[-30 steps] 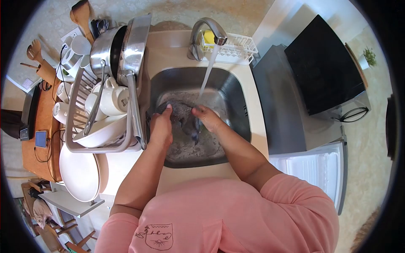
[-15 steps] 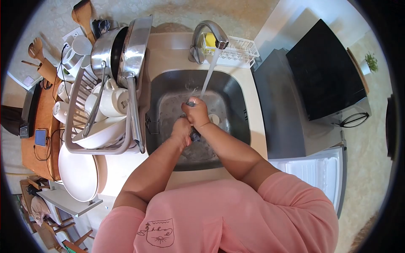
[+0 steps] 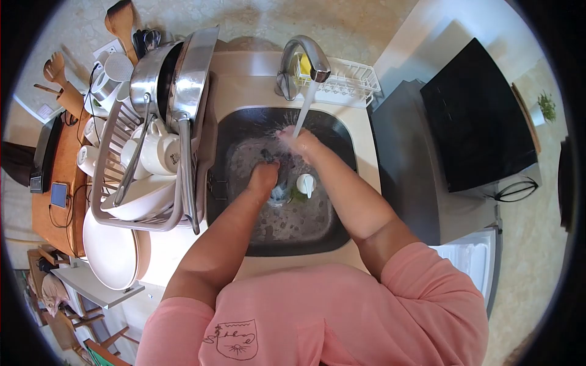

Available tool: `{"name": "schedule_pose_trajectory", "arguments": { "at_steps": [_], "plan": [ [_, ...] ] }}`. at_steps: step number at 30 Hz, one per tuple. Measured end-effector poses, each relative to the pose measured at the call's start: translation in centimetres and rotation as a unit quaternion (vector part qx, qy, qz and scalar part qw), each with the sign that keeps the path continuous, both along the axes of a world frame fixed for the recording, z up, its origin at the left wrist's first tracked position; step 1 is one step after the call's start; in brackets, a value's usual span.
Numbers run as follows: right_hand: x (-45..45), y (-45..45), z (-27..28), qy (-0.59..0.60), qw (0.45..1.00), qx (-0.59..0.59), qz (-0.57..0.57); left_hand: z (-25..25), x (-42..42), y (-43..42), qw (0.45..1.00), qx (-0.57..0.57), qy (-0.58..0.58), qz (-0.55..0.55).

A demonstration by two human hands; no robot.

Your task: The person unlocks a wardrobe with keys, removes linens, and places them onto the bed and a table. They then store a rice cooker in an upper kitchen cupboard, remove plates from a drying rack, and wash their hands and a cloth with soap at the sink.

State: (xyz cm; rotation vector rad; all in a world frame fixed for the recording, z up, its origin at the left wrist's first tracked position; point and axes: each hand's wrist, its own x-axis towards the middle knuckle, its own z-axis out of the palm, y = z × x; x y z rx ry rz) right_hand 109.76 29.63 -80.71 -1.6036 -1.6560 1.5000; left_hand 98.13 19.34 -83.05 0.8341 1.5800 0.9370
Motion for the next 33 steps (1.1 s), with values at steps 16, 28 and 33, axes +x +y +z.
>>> {"name": "schedule_pose_trajectory", "arguments": {
  "at_steps": [16, 28, 33],
  "plan": [
    [2.3, 1.4, 6.8, -0.130, 0.923, 0.016, 0.361, 0.7, 2.3, 4.6, 0.992, -0.109, -0.064, -0.012],
    [5.6, 1.6, -5.1, -0.132, 0.974, 0.032, 0.182, 5.0, -0.9, 4.0, 0.963, 0.201, 0.174, 0.038],
    [4.3, 0.9, -4.1, 0.327, 0.937, -0.113, 0.051, 3.8, -0.1, 3.0, 0.800, 0.043, -0.497, 0.333]
  ]
}}
